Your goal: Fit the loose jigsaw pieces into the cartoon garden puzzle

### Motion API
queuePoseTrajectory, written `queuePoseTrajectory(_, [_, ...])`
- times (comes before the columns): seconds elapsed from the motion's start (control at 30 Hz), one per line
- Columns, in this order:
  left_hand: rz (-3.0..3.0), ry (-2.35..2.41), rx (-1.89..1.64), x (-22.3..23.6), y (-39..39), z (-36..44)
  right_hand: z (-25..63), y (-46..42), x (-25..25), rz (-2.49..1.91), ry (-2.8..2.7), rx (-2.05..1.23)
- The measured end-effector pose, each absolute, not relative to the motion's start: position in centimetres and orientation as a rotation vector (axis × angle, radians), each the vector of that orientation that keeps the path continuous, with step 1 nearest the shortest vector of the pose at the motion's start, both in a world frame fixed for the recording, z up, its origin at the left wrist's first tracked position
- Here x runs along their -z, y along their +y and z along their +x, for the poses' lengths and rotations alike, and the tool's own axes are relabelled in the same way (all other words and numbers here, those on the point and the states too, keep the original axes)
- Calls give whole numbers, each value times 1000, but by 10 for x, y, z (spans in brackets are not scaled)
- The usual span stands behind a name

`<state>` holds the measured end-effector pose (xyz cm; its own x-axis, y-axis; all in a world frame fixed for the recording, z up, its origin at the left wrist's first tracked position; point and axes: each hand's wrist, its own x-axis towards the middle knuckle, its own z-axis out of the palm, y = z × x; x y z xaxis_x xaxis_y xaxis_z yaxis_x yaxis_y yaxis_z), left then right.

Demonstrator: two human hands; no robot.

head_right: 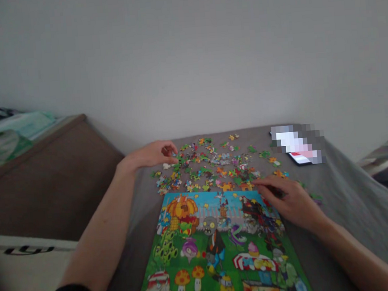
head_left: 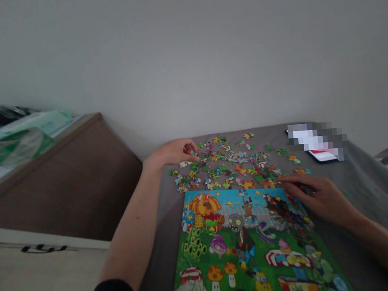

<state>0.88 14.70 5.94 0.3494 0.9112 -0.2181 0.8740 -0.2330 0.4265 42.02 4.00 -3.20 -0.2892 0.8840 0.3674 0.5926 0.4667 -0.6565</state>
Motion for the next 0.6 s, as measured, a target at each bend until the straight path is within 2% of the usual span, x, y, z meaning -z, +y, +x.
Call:
queuePoseTrajectory(0.1, [2091,1512,70,-49,131,6,422,39,31,-1205,-2020,-540])
queuePoseTrajectory(0.2, [2059,1584,79,-32,108,-9,424,40,32,-1179,-2007,-528])
queuePoseTrajectory(0.43, [2127,1863,-278,-7,80,-29,424,38,27,-1188,-2021,-527])
queuePoseTrajectory(0.6, [2158,1888,-442,6,83,-29,425,37,28,-1236,-2006,-530])
